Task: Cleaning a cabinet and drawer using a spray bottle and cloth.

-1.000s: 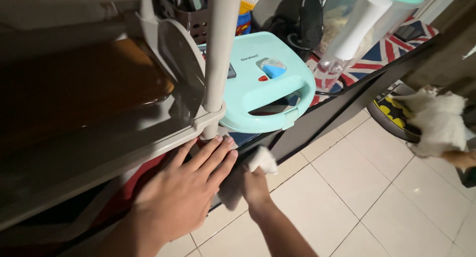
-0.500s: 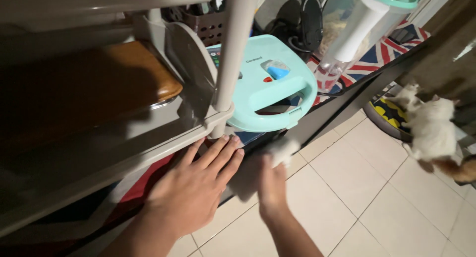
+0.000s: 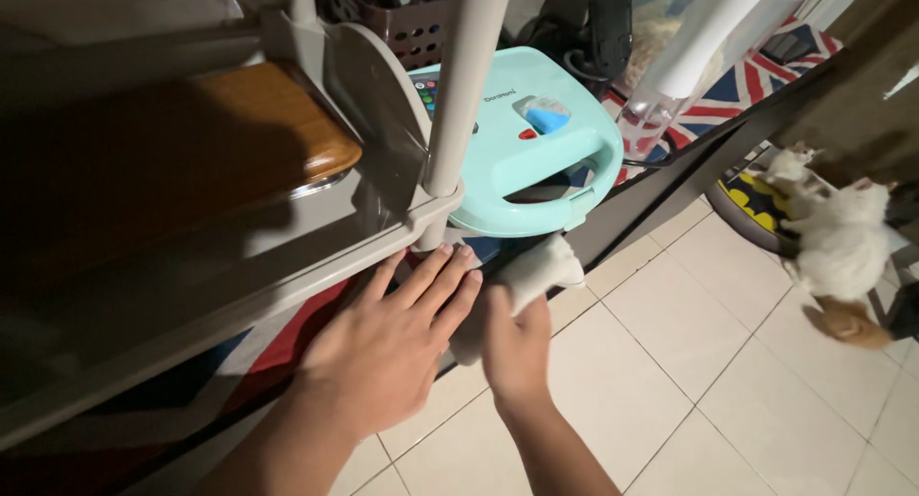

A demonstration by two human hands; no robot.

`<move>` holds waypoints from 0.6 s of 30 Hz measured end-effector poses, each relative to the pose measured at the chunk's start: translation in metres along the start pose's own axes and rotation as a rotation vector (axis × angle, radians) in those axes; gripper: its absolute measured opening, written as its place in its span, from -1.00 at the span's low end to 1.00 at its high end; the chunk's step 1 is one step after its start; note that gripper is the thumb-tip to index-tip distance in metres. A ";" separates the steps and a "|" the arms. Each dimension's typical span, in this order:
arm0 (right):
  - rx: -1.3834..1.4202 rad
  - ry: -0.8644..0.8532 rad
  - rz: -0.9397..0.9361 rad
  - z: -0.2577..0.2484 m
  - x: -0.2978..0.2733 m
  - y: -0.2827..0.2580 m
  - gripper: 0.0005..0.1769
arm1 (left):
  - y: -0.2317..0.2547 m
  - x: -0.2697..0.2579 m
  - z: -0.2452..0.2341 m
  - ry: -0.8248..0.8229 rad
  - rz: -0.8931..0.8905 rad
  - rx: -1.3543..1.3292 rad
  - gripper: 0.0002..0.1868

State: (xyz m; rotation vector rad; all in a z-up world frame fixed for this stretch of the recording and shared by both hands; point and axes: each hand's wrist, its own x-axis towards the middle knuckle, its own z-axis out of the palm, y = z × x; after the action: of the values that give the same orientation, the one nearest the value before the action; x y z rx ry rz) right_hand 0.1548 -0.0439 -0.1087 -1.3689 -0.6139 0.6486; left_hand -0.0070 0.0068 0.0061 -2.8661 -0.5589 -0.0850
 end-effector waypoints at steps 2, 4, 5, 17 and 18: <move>-0.164 -0.002 -0.087 0.005 0.004 -0.001 -0.65 | -0.001 0.001 0.003 0.006 0.000 -0.005 -0.09; -0.331 -0.004 -0.174 -0.001 0.013 0.009 -0.65 | -0.001 0.003 0.004 0.014 0.000 -0.011 -0.09; -0.386 0.050 -0.018 -0.009 0.020 0.021 -0.67 | -0.002 0.003 0.004 0.008 0.004 -0.001 -0.09; -0.298 0.103 0.030 -0.004 0.007 0.025 -0.55 | -0.002 0.001 0.006 0.012 0.009 -0.001 -0.09; -0.184 0.147 0.048 -0.005 0.008 0.034 -0.45 | -0.003 0.000 0.009 0.045 0.001 -0.031 -0.10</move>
State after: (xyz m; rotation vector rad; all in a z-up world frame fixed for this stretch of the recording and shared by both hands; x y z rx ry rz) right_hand 0.1617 -0.0381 -0.1428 -1.5925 -0.5335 0.5339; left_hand -0.0080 0.0112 -0.0021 -2.8865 -0.5516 -0.1586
